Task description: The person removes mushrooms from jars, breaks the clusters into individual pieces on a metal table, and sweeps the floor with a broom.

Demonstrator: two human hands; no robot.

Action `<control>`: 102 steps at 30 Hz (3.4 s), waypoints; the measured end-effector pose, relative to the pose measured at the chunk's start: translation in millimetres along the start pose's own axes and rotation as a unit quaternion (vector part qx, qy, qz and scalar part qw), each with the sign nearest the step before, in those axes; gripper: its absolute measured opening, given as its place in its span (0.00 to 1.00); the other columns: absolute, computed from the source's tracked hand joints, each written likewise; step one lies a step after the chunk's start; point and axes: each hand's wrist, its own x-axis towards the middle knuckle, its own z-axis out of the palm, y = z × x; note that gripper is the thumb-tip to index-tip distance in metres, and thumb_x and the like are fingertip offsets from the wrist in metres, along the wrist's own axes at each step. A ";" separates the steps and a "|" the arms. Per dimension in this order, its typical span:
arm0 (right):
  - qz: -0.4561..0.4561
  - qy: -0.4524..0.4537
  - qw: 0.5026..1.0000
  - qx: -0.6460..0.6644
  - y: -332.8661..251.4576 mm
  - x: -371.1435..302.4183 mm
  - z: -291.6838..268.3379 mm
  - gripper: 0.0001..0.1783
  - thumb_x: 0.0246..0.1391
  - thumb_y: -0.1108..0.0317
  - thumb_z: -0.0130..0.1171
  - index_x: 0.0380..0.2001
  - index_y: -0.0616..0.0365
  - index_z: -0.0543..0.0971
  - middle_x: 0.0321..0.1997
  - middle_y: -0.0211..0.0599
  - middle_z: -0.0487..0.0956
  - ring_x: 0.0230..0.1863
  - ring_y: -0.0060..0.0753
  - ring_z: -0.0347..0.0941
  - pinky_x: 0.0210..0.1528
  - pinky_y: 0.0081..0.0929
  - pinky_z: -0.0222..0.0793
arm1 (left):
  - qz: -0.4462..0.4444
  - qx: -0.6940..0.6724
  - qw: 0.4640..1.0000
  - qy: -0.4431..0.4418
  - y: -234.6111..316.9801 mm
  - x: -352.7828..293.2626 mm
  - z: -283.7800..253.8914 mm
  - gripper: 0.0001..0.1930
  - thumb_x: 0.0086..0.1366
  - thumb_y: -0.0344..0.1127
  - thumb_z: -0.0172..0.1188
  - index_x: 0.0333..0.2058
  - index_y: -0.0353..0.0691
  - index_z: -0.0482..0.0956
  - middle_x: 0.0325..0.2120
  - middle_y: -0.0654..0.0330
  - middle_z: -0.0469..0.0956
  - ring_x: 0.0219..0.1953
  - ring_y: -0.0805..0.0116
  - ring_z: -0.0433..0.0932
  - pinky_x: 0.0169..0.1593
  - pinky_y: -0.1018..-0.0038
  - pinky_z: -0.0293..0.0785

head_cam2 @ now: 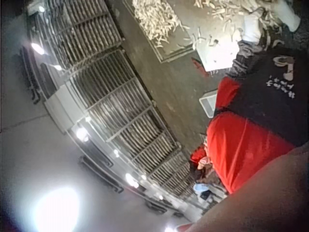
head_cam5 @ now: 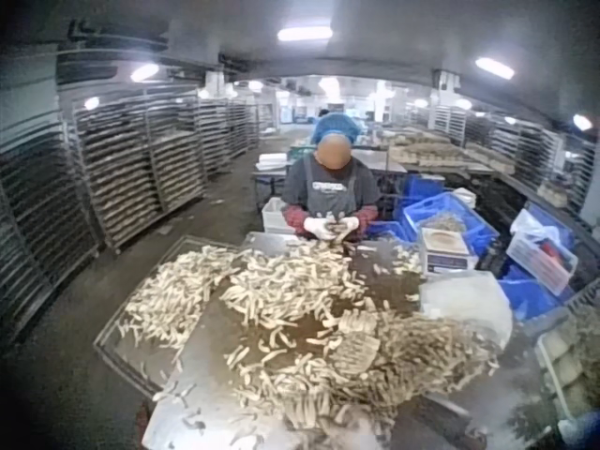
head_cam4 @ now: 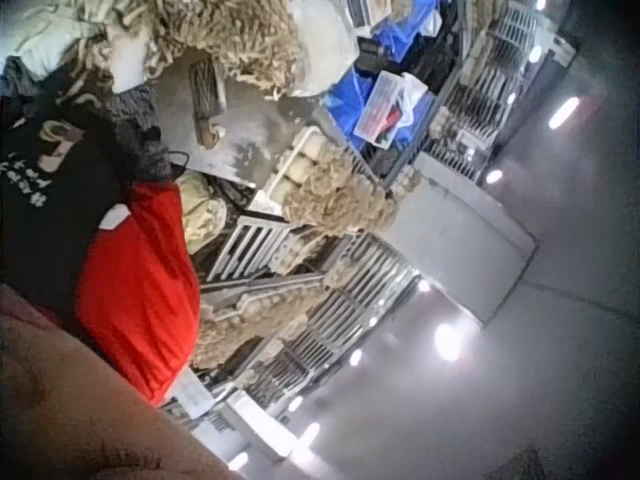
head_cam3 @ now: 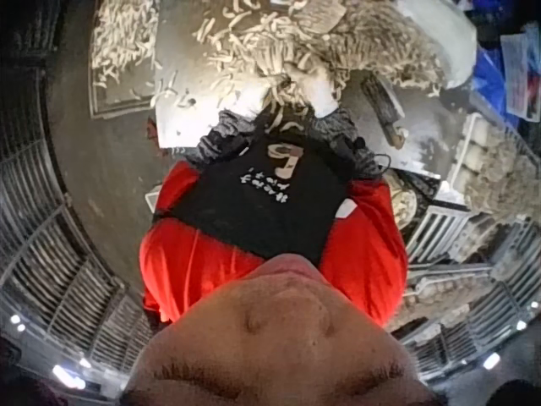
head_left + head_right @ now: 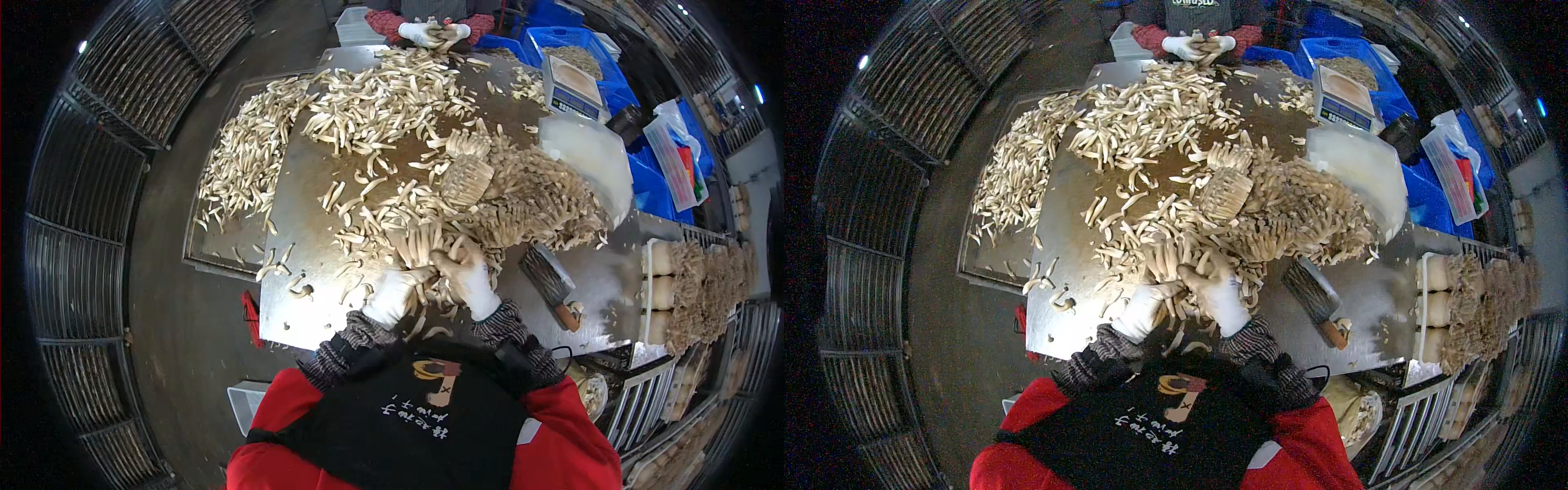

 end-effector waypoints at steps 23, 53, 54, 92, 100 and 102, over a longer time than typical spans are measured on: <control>0.111 -0.013 0.985 -0.134 -28.9 -4.7 9.5 0.17 0.56 0.68 0.62 0.45 0.68 0.75 0.42 0.37 0.78 0.44 0.31 0.72 0.50 0.26 0.67 | 0.091 -0.123 0.986 0.073 -3.6 -7.2 15.1 0.27 0.62 0.34 0.63 0.58 0.41 0.65 0.49 0.57 0.74 0.49 0.68 0.73 0.49 0.72 0.73; 0.085 0.042 0.968 -0.234 -4.5 -21.4 -6.2 0.19 0.59 0.59 0.59 0.44 0.64 0.73 0.36 0.38 0.76 0.32 0.25 0.69 0.37 0.24 0.67 | 0.096 -0.256 0.960 0.061 -14.9 -6.3 17.8 0.22 0.66 0.31 0.57 0.57 0.41 0.63 0.42 0.59 0.76 0.41 0.69 0.77 0.43 0.74 0.76; 0.162 0.114 0.939 -0.280 11.6 -19.7 -17.0 0.13 0.59 0.61 0.60 0.36 0.61 0.75 0.28 0.28 0.74 0.25 0.19 0.66 0.26 0.17 0.64 | 0.080 -0.305 0.947 0.065 -12.2 -6.5 18.1 0.21 0.65 0.31 0.58 0.56 0.41 0.64 0.40 0.60 0.77 0.41 0.69 0.76 0.46 0.73 0.75; -0.170 -0.094 0.945 -0.262 -21.1 -20.3 3.2 0.21 0.49 0.66 0.66 0.46 0.61 0.75 0.33 0.37 0.76 0.34 0.30 0.73 0.34 0.27 0.71 | 0.103 -0.040 0.994 -0.023 -34.8 -1.3 -5.0 0.26 0.61 0.24 0.58 0.57 0.31 0.63 0.49 0.56 0.73 0.50 0.67 0.73 0.53 0.74 0.71; 0.268 -0.014 0.891 0.366 -43.8 -13.6 -22.4 0.13 0.58 0.66 0.59 0.41 0.63 0.74 0.34 0.38 0.77 0.34 0.29 0.75 0.35 0.23 0.76 | 0.027 -0.040 0.994 -0.098 -18.2 -8.9 -18.2 0.16 0.60 0.26 0.58 0.48 0.34 0.73 0.46 0.57 0.74 0.51 0.69 0.71 0.55 0.75 0.67; -0.171 -0.143 0.924 -0.310 -37.5 -11.7 -7.7 0.12 0.56 0.68 0.59 0.41 0.62 0.75 0.37 0.39 0.77 0.38 0.32 0.76 0.37 0.25 0.77 | 0.063 -0.079 0.989 -0.111 -25.2 -4.4 -12.9 0.18 0.58 0.28 0.59 0.49 0.36 0.74 0.51 0.57 0.71 0.56 0.68 0.67 0.57 0.75 0.65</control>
